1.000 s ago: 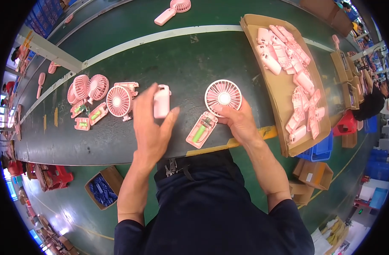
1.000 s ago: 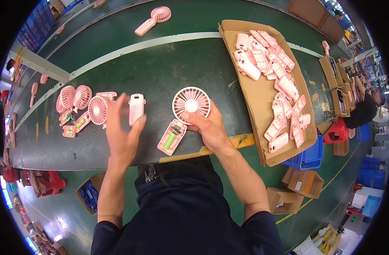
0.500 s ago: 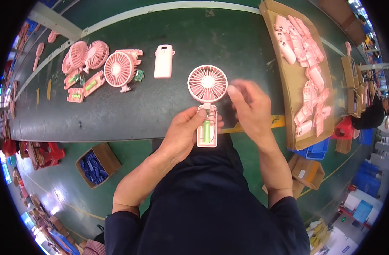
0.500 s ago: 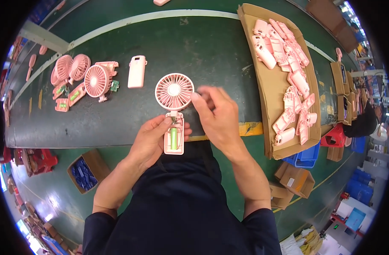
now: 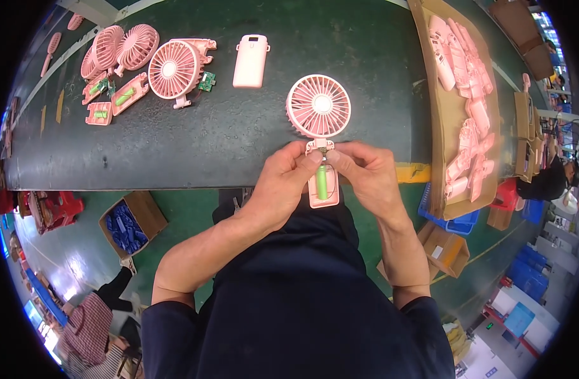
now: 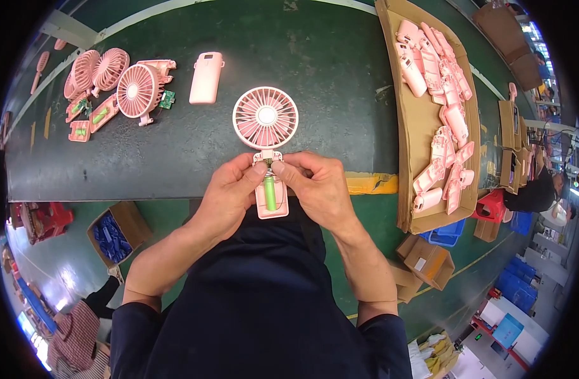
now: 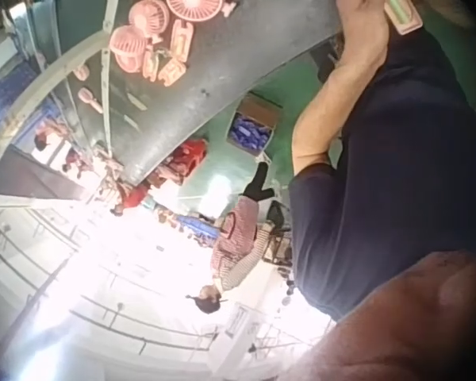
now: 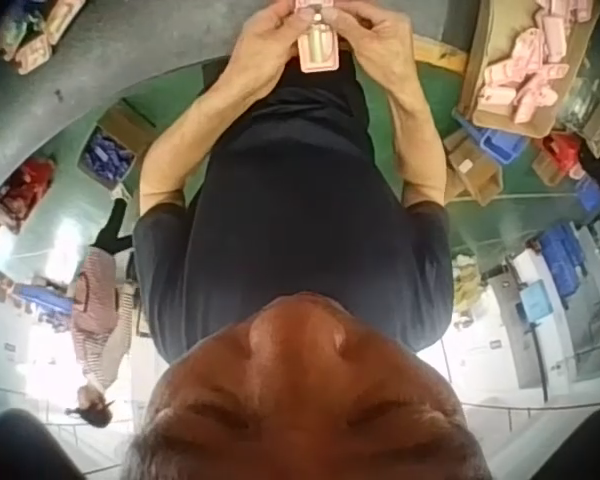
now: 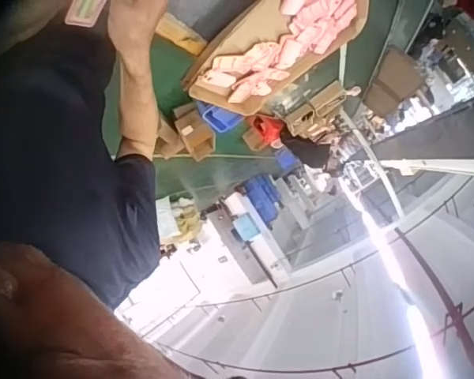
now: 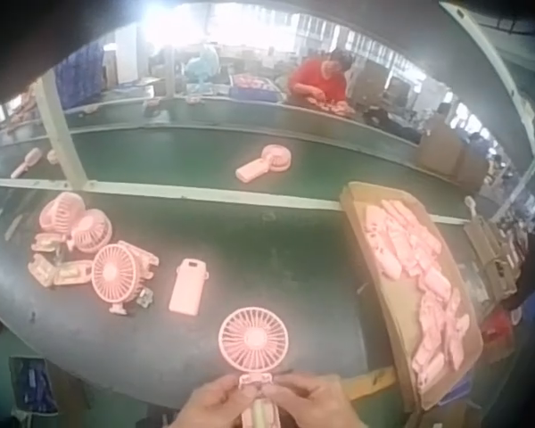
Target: The person assembles handheld fans by fitting the internal circuit board and wires into the handle casing, attaching the cover, testing the fan by pressing the power button, and placing the assembled fan onto the conveyor belt.
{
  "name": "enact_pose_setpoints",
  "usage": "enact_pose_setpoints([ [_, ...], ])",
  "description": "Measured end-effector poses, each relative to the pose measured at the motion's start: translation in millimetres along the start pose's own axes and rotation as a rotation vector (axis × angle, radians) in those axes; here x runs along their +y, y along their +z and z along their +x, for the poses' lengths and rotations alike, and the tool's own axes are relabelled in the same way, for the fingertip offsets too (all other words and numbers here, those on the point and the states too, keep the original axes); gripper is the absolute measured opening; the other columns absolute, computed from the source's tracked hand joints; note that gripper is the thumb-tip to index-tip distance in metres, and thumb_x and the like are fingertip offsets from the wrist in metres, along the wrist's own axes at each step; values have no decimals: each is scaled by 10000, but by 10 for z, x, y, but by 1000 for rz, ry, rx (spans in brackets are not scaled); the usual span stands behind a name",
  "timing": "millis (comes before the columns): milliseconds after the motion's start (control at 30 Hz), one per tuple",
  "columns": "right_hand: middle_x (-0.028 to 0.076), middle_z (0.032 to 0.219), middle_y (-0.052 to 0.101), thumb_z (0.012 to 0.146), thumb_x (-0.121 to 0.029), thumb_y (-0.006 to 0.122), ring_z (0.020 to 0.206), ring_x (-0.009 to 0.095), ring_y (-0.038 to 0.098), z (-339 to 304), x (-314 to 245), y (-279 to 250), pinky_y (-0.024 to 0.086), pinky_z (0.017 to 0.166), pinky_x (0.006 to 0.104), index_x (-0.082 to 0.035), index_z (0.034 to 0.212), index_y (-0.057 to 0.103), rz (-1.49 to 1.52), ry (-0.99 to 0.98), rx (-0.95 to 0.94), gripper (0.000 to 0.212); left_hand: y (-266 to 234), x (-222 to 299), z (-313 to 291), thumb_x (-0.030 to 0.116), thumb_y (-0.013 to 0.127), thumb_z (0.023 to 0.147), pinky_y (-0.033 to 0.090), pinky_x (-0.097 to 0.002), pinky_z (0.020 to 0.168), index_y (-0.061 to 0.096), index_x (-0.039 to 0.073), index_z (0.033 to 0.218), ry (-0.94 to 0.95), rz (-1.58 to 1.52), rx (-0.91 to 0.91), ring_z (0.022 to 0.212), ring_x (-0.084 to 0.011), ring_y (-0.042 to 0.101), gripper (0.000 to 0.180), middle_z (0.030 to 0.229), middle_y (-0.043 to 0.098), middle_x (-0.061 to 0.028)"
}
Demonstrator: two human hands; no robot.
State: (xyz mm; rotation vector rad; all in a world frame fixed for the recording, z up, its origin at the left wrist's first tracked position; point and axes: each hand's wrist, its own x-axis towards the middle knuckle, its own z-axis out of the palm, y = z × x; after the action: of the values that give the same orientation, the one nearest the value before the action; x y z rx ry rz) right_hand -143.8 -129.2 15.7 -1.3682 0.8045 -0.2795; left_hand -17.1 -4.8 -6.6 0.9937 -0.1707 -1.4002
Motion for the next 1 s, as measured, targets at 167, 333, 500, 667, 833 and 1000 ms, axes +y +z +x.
enact_pose_setpoints([
  [167,31,857,733,988,-110,711,776,54,622,20,-32,11,520,674,227,38,1085,753,24,92,-10,183,-24,27,-12,263,526,1095,595,-352,882,563,4,1304,-10,-33,0,1028,-153,673,335,1156,655,-76],
  [333,36,875,735,993,-125,707,783,53,621,9,-30,10,516,680,231,43,1099,750,11,81,-11,203,-17,77,-29,201,527,1091,583,-308,902,544,-36,1293,-35,-80,-24,1030,-131,665,312,1150,641,-86],
  [500,37,851,711,986,-145,715,764,61,603,-16,-1,17,500,670,247,33,1118,750,-125,24,17,224,-4,50,-11,204,519,1095,585,-311,888,556,-33,1286,-37,-76,-9,1019,-128,667,307,1124,652,-82],
  [667,32,767,642,962,-161,741,662,67,518,-26,104,38,427,587,268,28,1094,753,-235,-145,62,231,35,35,-24,212,503,1102,586,-314,881,563,-25,1289,-8,-52,10,1012,-130,666,308,1112,653,-72],
  [833,51,771,650,956,-146,737,639,76,523,-38,49,108,424,557,279,40,1069,747,-300,-186,95,218,26,52,-26,221,495,1106,588,-321,887,562,-28,1289,-8,-55,2,1011,-133,665,316,1113,648,-73],
  [1000,84,782,668,958,-127,719,639,94,548,-53,71,72,443,570,285,51,1057,739,-344,-173,97,204,18,20,-49,194,501,1100,589,-330,902,552,-40,1299,-13,-35,-9,1021,-147,671,312,1137,648,-91],
])
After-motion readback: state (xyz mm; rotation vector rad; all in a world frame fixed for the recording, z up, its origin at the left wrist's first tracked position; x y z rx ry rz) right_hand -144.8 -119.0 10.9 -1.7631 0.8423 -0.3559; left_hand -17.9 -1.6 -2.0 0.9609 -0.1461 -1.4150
